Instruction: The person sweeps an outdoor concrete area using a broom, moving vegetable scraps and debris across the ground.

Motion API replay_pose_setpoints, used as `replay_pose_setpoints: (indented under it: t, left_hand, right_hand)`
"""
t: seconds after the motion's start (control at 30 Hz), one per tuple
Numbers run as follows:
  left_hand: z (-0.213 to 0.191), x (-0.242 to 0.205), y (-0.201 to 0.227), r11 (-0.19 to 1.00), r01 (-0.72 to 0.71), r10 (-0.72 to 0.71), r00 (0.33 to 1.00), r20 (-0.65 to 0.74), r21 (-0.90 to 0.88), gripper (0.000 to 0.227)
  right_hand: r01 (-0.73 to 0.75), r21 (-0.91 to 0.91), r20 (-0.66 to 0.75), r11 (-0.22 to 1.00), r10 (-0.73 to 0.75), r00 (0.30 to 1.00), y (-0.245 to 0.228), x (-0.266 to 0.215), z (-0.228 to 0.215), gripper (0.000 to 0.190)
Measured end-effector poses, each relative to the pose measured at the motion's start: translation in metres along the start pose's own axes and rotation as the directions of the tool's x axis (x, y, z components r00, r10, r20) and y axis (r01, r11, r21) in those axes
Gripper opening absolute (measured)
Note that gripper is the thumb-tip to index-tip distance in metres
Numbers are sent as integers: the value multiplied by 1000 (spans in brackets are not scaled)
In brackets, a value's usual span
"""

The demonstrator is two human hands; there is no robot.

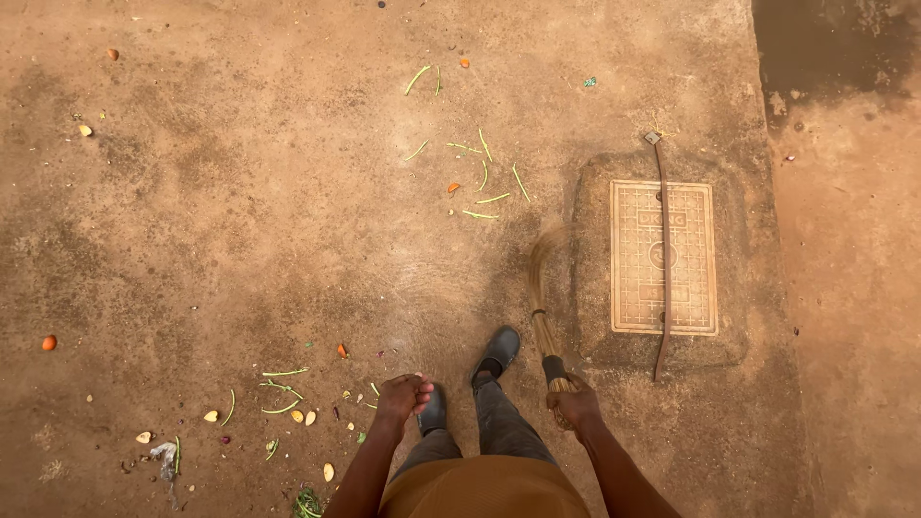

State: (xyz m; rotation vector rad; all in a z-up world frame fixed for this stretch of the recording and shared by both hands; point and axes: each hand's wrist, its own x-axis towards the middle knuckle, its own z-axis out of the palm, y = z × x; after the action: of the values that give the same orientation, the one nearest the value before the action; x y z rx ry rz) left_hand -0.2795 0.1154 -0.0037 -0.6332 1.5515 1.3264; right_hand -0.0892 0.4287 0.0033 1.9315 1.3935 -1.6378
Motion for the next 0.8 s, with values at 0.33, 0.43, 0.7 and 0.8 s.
replay_pose_setpoints:
  t: [0.33, 0.43, 0.7, 0.8]
  left_hand:
    - [86, 8, 57, 995, -7, 0, 998, 67, 102, 23]
    - [85, 17, 63, 1000, -26, 25, 997, 76, 4, 21]
    - [68, 24, 84, 998, -41, 40, 999, 26, 50, 20]
    - [64, 24, 95, 997, -42, 40, 999, 18, 64, 20]
  right_hand:
    - [429, -479, 321, 766, -302, 898, -70, -46, -60, 91]
    - [368, -309, 200, 877, -319, 926, -60, -39, -62, 93]
    - [66, 82, -165, 994, -51, 985, -69, 3, -14, 90]
    - [-10, -103, -84, 995, 2, 996, -78, 4, -12, 94]
